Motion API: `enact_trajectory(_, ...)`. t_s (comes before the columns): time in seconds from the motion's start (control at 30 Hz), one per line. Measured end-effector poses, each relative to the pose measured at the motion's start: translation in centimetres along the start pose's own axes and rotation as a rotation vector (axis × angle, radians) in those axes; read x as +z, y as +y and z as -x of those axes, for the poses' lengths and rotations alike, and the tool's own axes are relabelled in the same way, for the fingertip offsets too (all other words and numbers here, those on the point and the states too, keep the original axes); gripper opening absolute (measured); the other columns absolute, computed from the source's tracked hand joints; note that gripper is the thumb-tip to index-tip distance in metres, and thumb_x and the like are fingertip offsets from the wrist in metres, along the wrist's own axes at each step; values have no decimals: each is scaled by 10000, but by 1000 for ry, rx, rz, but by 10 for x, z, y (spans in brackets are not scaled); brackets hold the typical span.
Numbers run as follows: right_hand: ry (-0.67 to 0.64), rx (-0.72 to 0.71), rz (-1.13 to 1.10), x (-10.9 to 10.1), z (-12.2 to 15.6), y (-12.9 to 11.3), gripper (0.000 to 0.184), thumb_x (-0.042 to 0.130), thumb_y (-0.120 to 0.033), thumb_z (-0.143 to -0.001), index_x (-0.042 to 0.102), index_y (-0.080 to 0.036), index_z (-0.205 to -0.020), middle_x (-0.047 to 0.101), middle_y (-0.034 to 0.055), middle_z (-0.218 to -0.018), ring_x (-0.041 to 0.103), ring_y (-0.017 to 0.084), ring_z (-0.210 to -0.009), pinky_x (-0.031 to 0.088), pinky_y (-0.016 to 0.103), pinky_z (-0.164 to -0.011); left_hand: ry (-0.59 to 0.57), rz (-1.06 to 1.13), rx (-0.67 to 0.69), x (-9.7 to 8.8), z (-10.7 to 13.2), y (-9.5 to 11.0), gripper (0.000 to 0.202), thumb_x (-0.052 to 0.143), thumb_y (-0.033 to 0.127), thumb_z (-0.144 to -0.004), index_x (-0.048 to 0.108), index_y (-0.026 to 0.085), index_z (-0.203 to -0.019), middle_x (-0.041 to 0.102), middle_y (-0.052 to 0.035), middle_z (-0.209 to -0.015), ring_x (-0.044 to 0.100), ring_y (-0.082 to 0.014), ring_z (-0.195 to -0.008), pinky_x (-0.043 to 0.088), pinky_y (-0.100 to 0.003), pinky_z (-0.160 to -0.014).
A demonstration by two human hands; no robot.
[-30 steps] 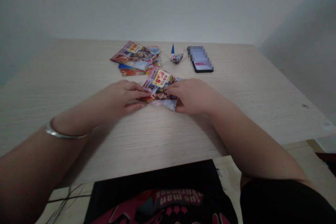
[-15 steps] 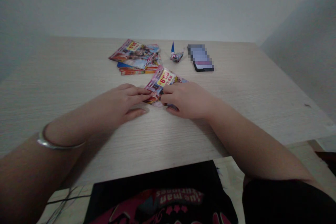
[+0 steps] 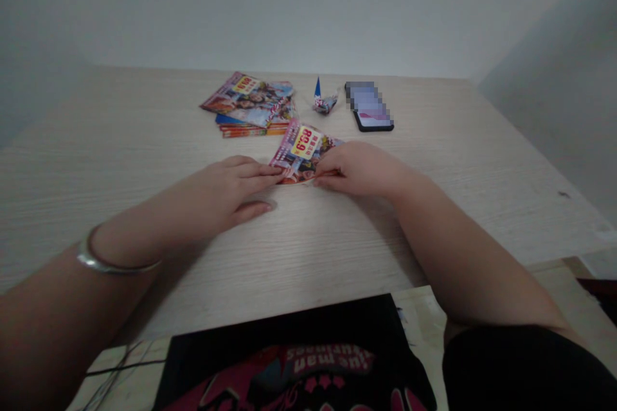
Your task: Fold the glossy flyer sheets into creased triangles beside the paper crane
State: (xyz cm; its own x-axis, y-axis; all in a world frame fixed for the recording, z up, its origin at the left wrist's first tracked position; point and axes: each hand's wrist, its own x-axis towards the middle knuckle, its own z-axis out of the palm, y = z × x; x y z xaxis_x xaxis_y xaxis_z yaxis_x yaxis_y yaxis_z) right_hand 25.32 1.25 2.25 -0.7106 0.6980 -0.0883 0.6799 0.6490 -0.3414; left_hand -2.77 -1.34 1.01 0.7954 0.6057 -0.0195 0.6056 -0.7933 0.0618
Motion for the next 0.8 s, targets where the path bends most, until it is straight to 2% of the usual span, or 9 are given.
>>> enact_trajectory(0.23,-11,187,-68,-4,0,8,216,609,-367,-944,795,-259,-948,750,0,-793,625,169,-703,416,304,-679,12,32,63,3,-2,4,498,531,392,-1061,606,140,-1484,620,-146,-1531,571,-302,-1385,394,-433,-1216)
enact_trajectory(0.33,-2,227,-98,-3,0,17,224,607,-389,-936,784,-253,-946,726,-5,-760,607,167,-676,411,305,-669,8,58,61,3,-1,6,596,563,402,-1051,501,122,-1574,547,-167,-1601,522,-302,-1457,373,-423,-1247)
enact_trajectory(0.47,-5,268,-92,-2,0,27,265,615,-459,-918,764,-240,-930,716,0,-771,584,163,-668,393,303,-653,-18,70,49,0,-2,8,669,560,387,-1059,365,156,-1656,477,-150,-1661,491,-285,-1497,385,-406,-1249)
enact_trajectory(0.63,9,302,-52,-1,-4,26,273,622,-469,-909,734,-222,-928,704,14,-798,564,166,-682,377,300,-646,-58,17,33,-1,-4,12,650,580,379,-1053,406,143,-1633,480,-148,-1659,477,-293,-1510,390,-423,-1254)
enact_trajectory(0.8,29,333,31,3,-10,20,231,616,-418,-928,722,-216,-962,695,21,-800,529,165,-663,348,299,-633,3,-68,54,5,-2,14,615,562,404,-1061,471,102,-1589,533,-184,-1606,543,-328,-1433,439,-451,-1201)
